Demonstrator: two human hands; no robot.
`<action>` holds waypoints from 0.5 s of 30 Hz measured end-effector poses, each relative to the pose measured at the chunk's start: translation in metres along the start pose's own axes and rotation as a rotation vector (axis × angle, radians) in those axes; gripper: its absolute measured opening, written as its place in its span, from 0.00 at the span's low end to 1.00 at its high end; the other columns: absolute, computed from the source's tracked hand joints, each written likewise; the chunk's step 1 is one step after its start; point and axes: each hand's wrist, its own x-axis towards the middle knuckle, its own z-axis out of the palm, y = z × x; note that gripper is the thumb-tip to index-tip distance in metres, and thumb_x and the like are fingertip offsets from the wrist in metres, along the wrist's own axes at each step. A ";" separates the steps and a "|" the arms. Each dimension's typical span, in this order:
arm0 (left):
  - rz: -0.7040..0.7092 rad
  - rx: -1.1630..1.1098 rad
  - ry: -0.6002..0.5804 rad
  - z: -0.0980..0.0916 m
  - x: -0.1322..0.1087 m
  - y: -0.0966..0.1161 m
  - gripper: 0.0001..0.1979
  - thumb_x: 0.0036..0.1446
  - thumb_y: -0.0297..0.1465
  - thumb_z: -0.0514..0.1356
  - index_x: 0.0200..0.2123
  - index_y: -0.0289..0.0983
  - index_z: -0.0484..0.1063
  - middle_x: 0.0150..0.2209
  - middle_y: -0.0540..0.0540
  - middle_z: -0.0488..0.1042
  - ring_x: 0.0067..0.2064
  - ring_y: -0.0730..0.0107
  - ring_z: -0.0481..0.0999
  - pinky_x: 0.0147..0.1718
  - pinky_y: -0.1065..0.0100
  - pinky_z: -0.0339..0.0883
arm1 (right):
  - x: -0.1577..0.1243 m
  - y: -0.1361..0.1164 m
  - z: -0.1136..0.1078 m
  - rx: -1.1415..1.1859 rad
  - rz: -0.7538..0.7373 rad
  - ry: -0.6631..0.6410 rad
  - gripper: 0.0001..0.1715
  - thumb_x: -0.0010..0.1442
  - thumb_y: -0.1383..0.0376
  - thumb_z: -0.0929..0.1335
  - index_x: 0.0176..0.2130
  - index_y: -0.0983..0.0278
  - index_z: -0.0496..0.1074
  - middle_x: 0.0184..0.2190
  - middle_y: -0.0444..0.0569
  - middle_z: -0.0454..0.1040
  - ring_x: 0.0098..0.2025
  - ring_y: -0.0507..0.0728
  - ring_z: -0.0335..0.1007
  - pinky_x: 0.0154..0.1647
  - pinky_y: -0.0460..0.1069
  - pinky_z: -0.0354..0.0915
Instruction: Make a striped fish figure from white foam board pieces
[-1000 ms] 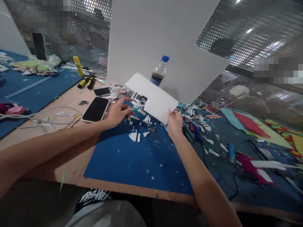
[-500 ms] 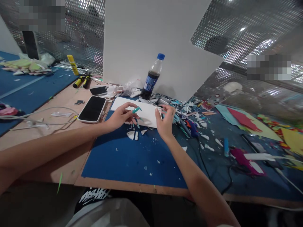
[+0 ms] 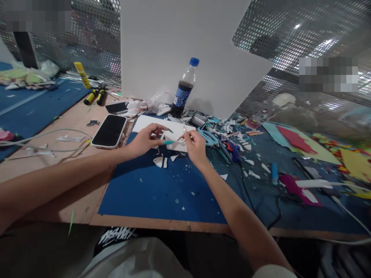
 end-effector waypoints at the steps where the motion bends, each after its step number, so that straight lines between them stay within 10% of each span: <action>1: 0.034 0.044 0.023 -0.001 0.000 -0.002 0.18 0.43 0.28 0.68 0.40 0.36 0.73 0.31 0.50 0.68 0.32 0.76 0.68 0.30 0.75 0.67 | 0.000 0.001 0.000 -0.017 -0.009 -0.006 0.24 0.64 0.51 0.59 0.26 0.61 0.69 0.27 0.47 0.69 0.34 0.55 0.66 0.36 0.50 0.63; 12: 0.046 0.111 0.112 -0.004 -0.007 -0.010 0.18 0.41 0.30 0.68 0.40 0.36 0.77 0.29 0.49 0.71 0.32 0.73 0.70 0.34 0.69 0.71 | 0.013 0.010 -0.023 -0.302 0.047 0.051 0.12 0.59 0.57 0.62 0.31 0.62 0.67 0.34 0.55 0.71 0.44 0.63 0.64 0.51 0.61 0.59; 15: 0.068 0.104 0.131 -0.004 -0.008 -0.011 0.18 0.42 0.30 0.68 0.41 0.37 0.77 0.29 0.49 0.73 0.32 0.73 0.72 0.37 0.68 0.73 | 0.022 0.030 -0.061 -0.502 0.308 0.261 0.29 0.51 0.56 0.69 0.46 0.74 0.66 0.51 0.74 0.64 0.59 0.76 0.52 0.56 0.72 0.47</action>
